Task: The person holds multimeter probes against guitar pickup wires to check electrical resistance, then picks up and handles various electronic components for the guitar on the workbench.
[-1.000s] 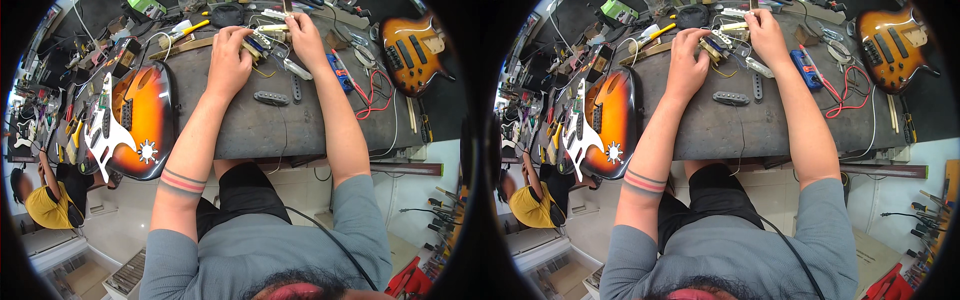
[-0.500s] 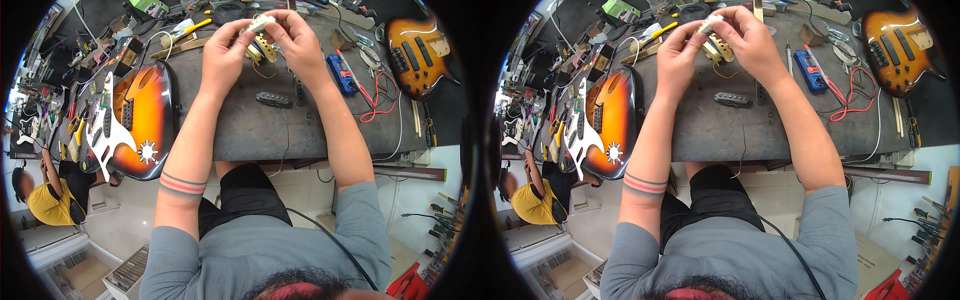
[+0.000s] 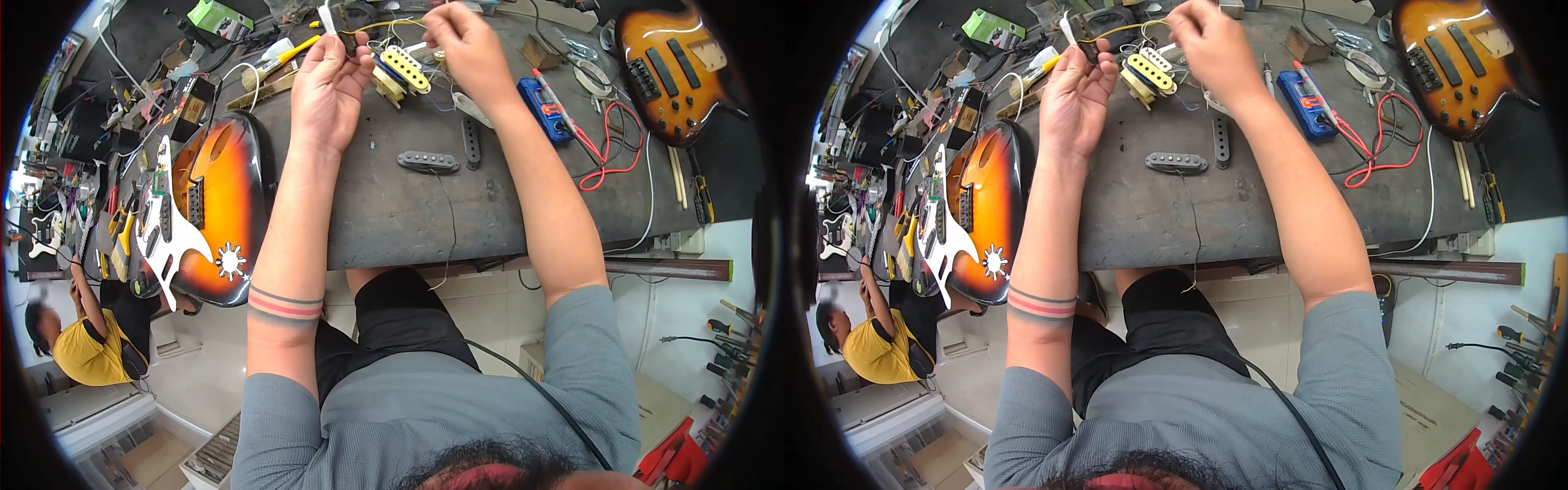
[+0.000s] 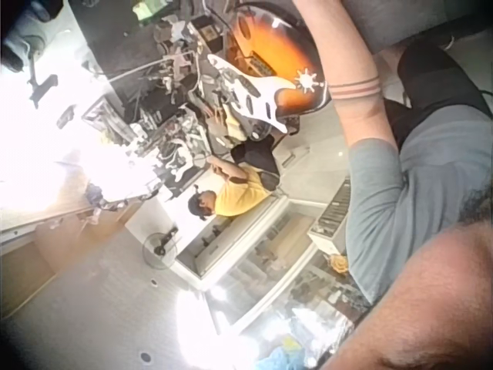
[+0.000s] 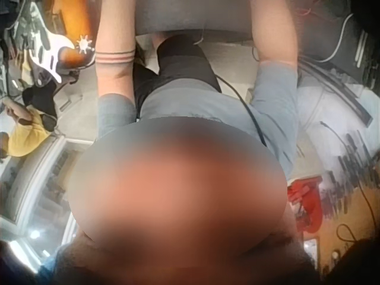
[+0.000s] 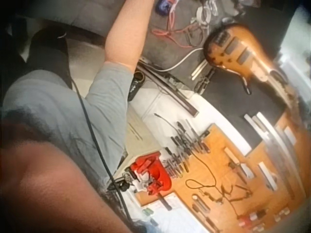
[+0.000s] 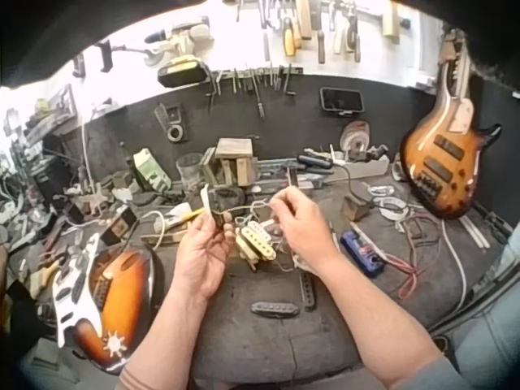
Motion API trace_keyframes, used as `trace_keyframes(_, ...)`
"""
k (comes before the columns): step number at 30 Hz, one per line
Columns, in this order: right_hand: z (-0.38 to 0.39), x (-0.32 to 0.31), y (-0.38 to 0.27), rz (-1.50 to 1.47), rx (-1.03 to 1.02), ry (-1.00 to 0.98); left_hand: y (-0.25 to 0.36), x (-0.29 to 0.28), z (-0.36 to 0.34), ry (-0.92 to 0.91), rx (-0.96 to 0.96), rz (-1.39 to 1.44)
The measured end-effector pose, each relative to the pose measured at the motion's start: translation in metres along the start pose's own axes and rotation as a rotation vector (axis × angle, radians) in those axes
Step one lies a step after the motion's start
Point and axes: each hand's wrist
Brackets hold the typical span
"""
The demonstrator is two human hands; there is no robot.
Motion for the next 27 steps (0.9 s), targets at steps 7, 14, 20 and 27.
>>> trace_keyframes(7, -0.017, -0.045, -0.009, -0.272, -0.011, 0.263, 0.025, 0.002, 0.011, 0.143, 0.289, -0.097)
trace_keyframes(14, -0.008, -0.073, -0.028, -0.470, 0.471, -0.222, 0.032, 0.026, 0.105, 0.246, 0.138, -0.588)
trace_keyframes(20, 0.001, -0.122, -0.040, 0.362, -0.011, 0.376, 0.031, 0.023, 0.171, 0.174, -0.027, -1.195)
trace_keyframes(27, 0.061, -0.166, -0.025, 0.894, 0.296, 0.121, 0.049, 0.028, 0.183, -0.186, 0.170, -1.725)
Point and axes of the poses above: each hand's wrist, its own z-axis away from the middle knuckle, its own x-axis out of the palm, y = z × x, and after that the axes turned 5 degrees about -z, right-handed
